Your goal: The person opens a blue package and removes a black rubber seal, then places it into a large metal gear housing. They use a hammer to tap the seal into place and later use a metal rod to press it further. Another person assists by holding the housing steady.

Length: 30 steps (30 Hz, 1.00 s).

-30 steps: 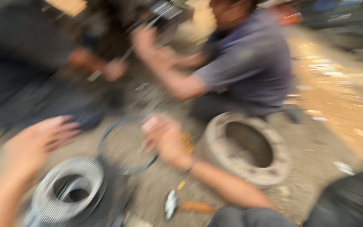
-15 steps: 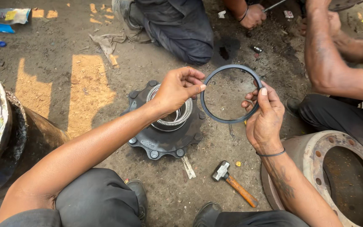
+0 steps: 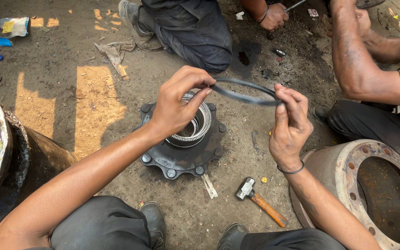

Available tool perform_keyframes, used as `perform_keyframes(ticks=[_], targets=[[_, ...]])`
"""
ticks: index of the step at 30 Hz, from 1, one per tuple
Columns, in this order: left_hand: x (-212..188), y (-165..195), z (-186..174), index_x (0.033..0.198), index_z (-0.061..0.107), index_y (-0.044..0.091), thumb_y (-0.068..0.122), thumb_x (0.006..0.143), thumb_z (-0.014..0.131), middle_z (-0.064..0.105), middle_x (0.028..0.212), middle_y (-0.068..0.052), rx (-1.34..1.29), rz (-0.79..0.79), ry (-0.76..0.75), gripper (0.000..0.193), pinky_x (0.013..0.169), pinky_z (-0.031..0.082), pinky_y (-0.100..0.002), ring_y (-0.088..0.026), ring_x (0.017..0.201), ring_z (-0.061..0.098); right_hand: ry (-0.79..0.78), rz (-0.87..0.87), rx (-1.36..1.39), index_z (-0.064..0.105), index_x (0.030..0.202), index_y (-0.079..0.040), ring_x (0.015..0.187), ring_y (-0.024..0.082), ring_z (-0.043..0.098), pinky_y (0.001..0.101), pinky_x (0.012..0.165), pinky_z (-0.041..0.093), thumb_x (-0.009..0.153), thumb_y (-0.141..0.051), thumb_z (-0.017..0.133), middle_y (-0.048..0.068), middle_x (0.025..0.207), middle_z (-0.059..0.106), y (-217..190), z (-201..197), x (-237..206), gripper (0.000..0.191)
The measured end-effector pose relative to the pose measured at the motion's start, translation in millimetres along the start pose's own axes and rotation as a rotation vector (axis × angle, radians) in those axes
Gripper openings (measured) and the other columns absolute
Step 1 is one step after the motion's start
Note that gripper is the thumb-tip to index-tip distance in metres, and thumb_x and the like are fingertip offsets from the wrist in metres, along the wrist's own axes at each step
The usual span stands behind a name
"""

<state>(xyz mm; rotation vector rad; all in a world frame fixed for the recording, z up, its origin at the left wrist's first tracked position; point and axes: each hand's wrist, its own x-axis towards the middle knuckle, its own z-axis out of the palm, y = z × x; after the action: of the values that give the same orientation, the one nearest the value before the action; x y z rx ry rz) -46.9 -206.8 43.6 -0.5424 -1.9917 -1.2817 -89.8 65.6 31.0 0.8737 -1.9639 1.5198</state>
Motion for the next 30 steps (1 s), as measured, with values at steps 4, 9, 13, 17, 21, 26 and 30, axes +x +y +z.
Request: perform_keyframes(ticks=[4,9,13,17,21,26,30], targets=[[5.9,0.9,-19.2,0.110,0.070,0.002,-0.006,0.090,0.080,0.068,0.116,-0.009,0.155,0.361,0.020,0.024,0.097,0.057,-0.037,-0.026,0.112,0.068,0.014,-0.243,-0.110,0.070,0.123,-0.006,0.137,0.029,0.060,0.0384,0.119,0.053,0.109,0.002,0.062,0.011,0.138,0.058,-4.9,-2.0,1.6,0.018],[11.1,4.7,-27.6,0.107,0.070,0.003,-0.008,0.086,0.080,0.068,0.117,-0.008,0.221,0.466,0.006,0.026,0.100,0.058,-0.039,-0.027,0.116,0.067,0.035,-0.317,0.039,0.071,0.120,-0.009,0.140,0.031,0.055,0.0386,0.116,0.048,0.104,0.009,0.066,0.013,0.139,0.056,-6.4,2.0,6.6,0.024],[13.7,8.0,-28.9,0.109,0.069,0.003,-0.008,0.088,0.080,0.069,0.117,-0.009,0.218,0.456,0.007,0.026,0.100,0.058,-0.038,-0.028,0.116,0.068,0.031,-0.332,-0.020,0.070,0.121,-0.008,0.137,0.031,0.059,0.0375,0.116,0.055,0.106,0.010,0.063,0.014,0.137,0.057,-8.5,0.7,8.0,0.025],[8.8,8.2,-27.4,0.114,0.066,0.001,-0.008,0.092,0.079,0.068,0.119,-0.009,0.224,0.497,0.009,0.028,0.104,0.055,-0.043,-0.032,0.122,0.065,0.002,-0.248,-0.149,0.068,0.131,-0.006,0.126,0.028,0.067,0.0360,0.111,0.059,0.112,0.009,0.059,0.014,0.129,0.060,-10.4,-4.9,2.3,0.026],[-2.3,7.4,-28.4,0.120,0.066,0.003,-0.006,0.097,0.081,0.067,0.122,-0.009,0.222,0.397,-0.028,0.028,0.099,0.055,-0.038,-0.028,0.121,0.066,-0.017,-0.238,-0.121,0.068,0.136,-0.005,0.122,0.027,0.069,0.0377,0.110,0.059,0.116,0.007,0.062,0.015,0.127,0.061,-9.6,-3.6,-5.9,0.024],[-10.1,0.5,-29.5,0.124,0.066,0.001,-0.002,0.104,0.076,0.066,0.123,-0.011,0.226,0.269,-0.078,0.023,0.096,0.058,-0.035,-0.024,0.114,0.067,-0.096,-0.162,-0.068,0.063,0.138,0.002,0.114,0.027,0.072,0.0365,0.103,0.064,0.118,0.004,0.060,0.016,0.125,0.061,-2.8,4.9,-11.9,0.020],[-18.8,-19.2,-11.9,0.116,0.073,0.002,0.007,0.096,0.073,0.074,0.108,-0.009,0.082,-0.364,-0.097,0.020,0.083,0.064,-0.029,-0.016,0.096,0.074,-0.154,0.405,0.227,0.060,0.137,0.005,0.092,0.024,0.074,0.0336,0.081,0.068,0.110,-0.002,0.061,0.018,0.109,0.068,13.4,14.7,-15.8,0.028]])
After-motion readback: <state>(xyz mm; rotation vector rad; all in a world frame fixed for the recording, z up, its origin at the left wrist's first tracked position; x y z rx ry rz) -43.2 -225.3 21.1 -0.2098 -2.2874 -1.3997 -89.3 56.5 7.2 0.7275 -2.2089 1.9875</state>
